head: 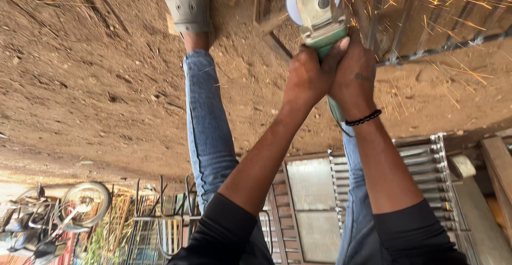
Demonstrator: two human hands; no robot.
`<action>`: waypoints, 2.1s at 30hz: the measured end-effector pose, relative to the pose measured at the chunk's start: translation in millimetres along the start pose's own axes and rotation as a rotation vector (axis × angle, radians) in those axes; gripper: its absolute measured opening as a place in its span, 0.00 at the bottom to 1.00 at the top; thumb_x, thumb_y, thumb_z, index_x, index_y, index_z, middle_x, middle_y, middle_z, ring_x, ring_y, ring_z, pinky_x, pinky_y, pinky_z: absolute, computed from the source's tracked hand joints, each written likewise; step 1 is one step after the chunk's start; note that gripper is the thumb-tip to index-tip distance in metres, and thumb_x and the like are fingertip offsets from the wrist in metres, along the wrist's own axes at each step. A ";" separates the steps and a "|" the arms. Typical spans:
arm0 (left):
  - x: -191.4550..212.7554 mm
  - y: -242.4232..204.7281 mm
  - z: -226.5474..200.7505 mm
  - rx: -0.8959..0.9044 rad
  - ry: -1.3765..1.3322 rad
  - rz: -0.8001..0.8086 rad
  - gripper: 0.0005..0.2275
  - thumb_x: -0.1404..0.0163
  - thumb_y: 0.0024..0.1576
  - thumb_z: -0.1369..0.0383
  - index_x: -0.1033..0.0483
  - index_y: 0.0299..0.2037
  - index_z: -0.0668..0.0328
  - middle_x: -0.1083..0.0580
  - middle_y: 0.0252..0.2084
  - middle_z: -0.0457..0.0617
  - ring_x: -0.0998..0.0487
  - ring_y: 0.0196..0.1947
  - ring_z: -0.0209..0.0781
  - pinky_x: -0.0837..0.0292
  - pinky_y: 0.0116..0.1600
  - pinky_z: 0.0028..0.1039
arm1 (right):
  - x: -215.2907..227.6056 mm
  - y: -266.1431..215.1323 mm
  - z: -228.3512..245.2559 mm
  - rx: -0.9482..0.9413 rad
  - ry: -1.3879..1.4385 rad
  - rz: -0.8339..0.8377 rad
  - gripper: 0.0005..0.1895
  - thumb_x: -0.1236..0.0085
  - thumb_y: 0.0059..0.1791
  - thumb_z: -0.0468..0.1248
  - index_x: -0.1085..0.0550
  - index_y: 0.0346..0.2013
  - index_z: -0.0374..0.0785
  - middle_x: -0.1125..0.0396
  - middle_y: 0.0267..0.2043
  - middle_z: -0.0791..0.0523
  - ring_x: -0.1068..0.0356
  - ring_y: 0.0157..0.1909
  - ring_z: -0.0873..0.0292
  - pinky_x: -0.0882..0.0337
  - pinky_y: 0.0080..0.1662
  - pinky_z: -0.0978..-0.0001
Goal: The person uses an angle grinder to smooth the welded joints on a metal ladder frame. They reposition the frame and continue grinding along the rungs and side rails.
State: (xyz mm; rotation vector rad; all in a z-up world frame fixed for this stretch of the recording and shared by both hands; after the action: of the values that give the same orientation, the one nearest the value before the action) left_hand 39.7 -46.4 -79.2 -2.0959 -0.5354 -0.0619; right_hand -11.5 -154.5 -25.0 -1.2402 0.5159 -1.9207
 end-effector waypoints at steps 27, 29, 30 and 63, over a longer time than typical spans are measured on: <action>36.2 0.2 -22.8 -0.001 0.050 -0.169 0.34 0.45 0.55 0.42 0.25 0.36 0.81 0.22 0.30 0.70 0.16 0.32 0.65 0.20 0.35 0.43 | -7.1 -0.9 4.5 -0.043 0.110 -0.025 0.14 0.51 0.59 0.41 0.31 0.48 0.29 0.26 0.36 0.43 0.22 0.39 0.41 0.27 0.37 0.54; 23.4 -10.8 -9.7 0.130 0.058 -0.021 0.33 0.48 0.56 0.42 0.25 0.35 0.79 0.22 0.27 0.66 0.17 0.28 0.58 0.20 0.30 0.41 | -10.4 -11.1 1.4 -0.070 0.159 0.013 0.15 0.53 0.60 0.42 0.31 0.50 0.29 0.26 0.35 0.44 0.21 0.39 0.43 0.28 0.36 0.55; 17.4 -12.8 -5.2 0.187 0.062 0.049 0.32 0.50 0.56 0.42 0.25 0.34 0.78 0.22 0.25 0.64 0.17 0.26 0.54 0.20 0.28 0.40 | -12.1 -12.8 1.0 -0.076 0.185 0.027 0.16 0.55 0.61 0.43 0.31 0.51 0.30 0.26 0.35 0.45 0.21 0.38 0.44 0.28 0.36 0.56; -19.4 4.6 -34.5 0.063 0.108 0.038 0.32 0.45 0.55 0.46 0.28 0.36 0.82 0.23 0.29 0.70 0.16 0.31 0.64 0.20 0.34 0.44 | 23.4 -1.4 -30.0 -0.036 0.137 -0.146 0.17 0.54 0.61 0.44 0.30 0.45 0.29 0.29 0.34 0.45 0.25 0.38 0.42 0.31 0.37 0.55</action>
State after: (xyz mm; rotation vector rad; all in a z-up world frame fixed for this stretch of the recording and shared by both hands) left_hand 29.6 -83.4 -68.5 -2.0272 -0.4275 -0.1343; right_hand -44.1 -174.1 -23.8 -1.2029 0.5448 -2.1391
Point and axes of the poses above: each hand's wrist, its own y-axis towards the middle knuckle, its own x-axis out of the back of the hand, z = x × y, the point moved 10 cm from there along y, towards the middle knuckle
